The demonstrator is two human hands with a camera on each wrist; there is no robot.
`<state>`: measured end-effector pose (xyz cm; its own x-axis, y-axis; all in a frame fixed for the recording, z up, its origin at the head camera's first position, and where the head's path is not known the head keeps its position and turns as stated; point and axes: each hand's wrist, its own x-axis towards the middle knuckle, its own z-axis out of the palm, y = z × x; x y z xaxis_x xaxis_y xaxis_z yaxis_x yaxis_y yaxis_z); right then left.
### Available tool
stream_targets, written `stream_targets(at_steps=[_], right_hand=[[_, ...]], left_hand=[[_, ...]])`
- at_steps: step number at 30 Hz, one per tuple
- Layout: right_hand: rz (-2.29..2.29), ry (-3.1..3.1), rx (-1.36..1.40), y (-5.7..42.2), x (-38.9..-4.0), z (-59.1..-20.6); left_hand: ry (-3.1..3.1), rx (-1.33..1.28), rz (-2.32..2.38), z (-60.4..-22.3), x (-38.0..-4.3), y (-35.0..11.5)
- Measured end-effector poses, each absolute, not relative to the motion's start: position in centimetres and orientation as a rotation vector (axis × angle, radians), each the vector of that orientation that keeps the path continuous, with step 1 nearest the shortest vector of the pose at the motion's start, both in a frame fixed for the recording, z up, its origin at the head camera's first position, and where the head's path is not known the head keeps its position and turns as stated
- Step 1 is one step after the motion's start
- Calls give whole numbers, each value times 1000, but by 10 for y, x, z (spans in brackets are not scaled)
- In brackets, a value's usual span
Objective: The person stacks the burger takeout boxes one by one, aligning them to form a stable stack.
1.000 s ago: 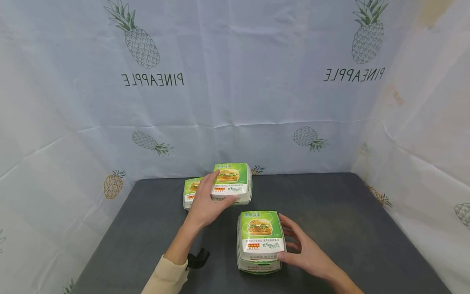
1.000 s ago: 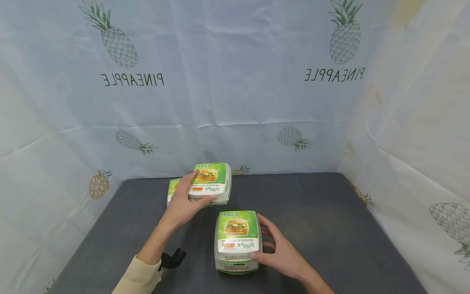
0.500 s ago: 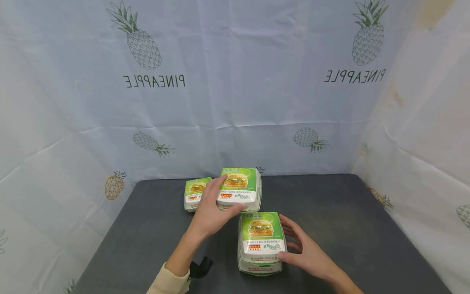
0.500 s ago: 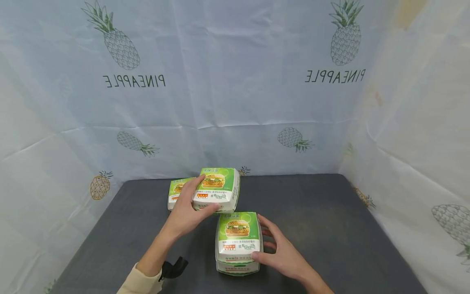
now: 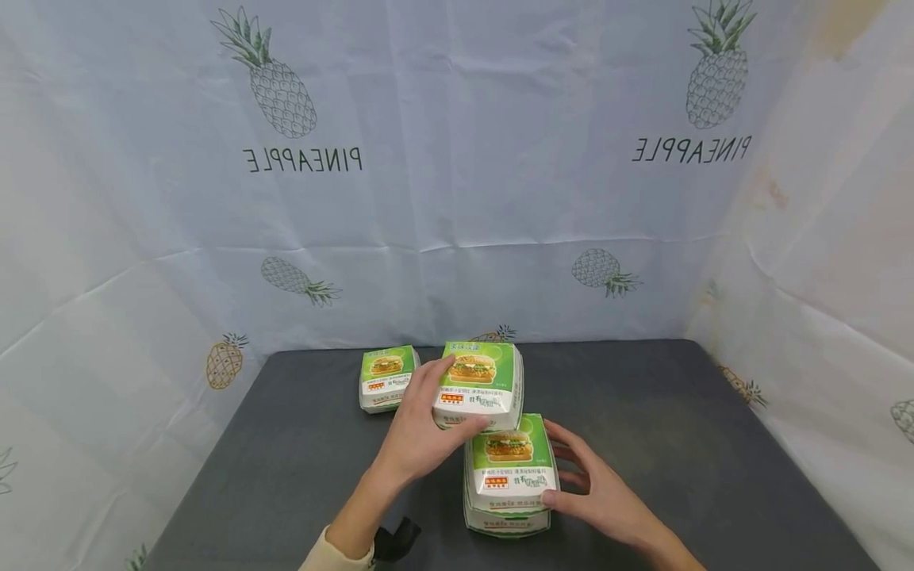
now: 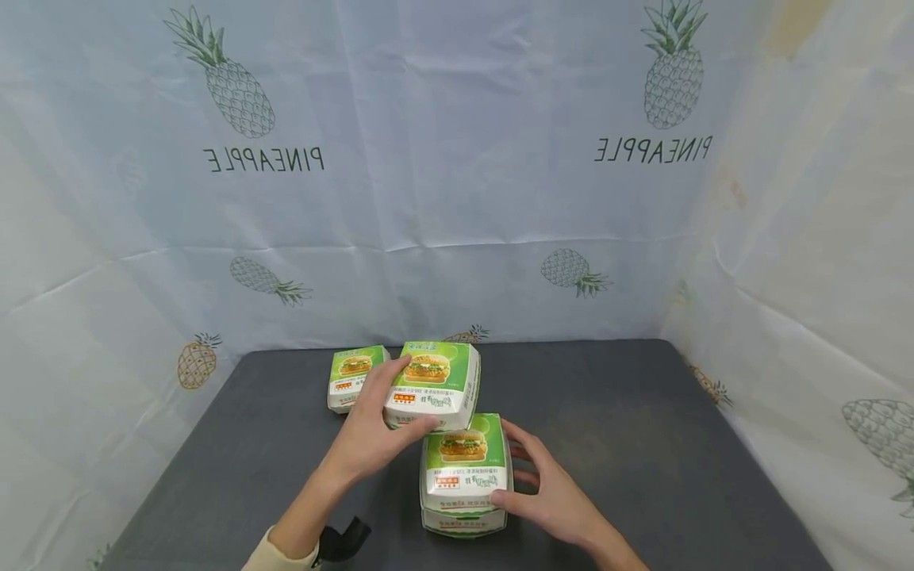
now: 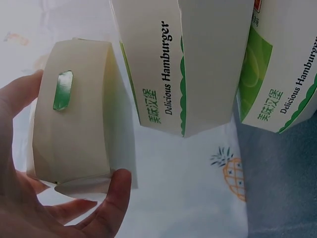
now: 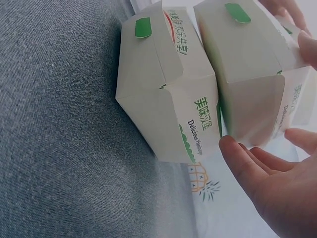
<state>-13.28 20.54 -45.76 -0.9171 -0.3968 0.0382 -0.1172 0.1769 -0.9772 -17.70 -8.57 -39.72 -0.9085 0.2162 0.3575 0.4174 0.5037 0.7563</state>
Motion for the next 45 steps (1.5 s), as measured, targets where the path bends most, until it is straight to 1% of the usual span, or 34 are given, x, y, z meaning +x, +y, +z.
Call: stream_targets(at_steps=[20,34,45], right_hand=[[-1821,2258,-471,208,-131,-453],[-1775,2595,-662,203,-127,-431],[-1904,2510,-857,186,-135,-417]], left_hand=[[-2577,-572,-1308,-401,-161,-75],[-2589,-603,-1310,-401,-156,-71],[-2571,-627,-1288,-401,-152,-68]])
